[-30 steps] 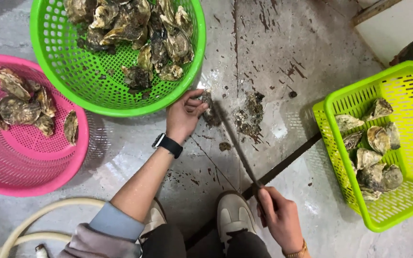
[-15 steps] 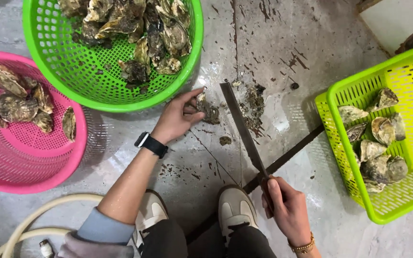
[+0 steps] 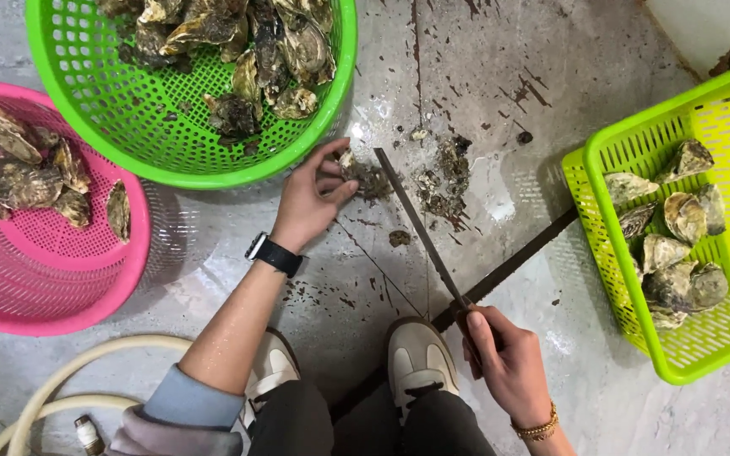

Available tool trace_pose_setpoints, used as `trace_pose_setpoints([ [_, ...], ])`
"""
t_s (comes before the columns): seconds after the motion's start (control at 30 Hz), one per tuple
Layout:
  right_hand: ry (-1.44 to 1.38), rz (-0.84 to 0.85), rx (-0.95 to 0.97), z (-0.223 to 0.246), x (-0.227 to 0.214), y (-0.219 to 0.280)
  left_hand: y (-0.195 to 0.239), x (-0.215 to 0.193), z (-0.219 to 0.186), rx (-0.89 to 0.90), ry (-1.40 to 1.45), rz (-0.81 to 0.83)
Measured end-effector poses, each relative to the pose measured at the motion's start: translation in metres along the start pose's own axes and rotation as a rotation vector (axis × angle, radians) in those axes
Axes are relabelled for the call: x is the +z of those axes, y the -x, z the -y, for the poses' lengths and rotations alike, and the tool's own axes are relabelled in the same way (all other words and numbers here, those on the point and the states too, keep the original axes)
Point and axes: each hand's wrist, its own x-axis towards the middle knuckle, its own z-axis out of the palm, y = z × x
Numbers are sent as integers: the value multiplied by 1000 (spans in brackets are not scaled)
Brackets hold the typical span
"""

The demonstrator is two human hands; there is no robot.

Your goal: The person sits on the floor and uses a knife to pry open oysters. They hold each oyster in their left hand and insert the knife into the shell to open it, then place the opened oysters into a green basket.

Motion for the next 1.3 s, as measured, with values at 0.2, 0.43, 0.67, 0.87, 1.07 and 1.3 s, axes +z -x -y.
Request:
trace_pose_setpoints([
  [0.2,-33,-65,-2,8,9,-10,25,23,-2,178,-49,-138],
  [0.43,19,-87,-78,24,29,-46,62,66,-7,474,-270,-104],
  [0.67,5,-148,-263,5,46,-69,69,82,-13,386,-511,-117],
  [0.87,-56,-110,-291,17,33,-84,60,73,-3,412,-619,-105],
  [1.07,-108,-138,-363,23,40,-92,41,62,20,474,-588,-72],
  [1.3,-62,-152,-391,39,42,-104,39,55,1,423,-572,-7],
])
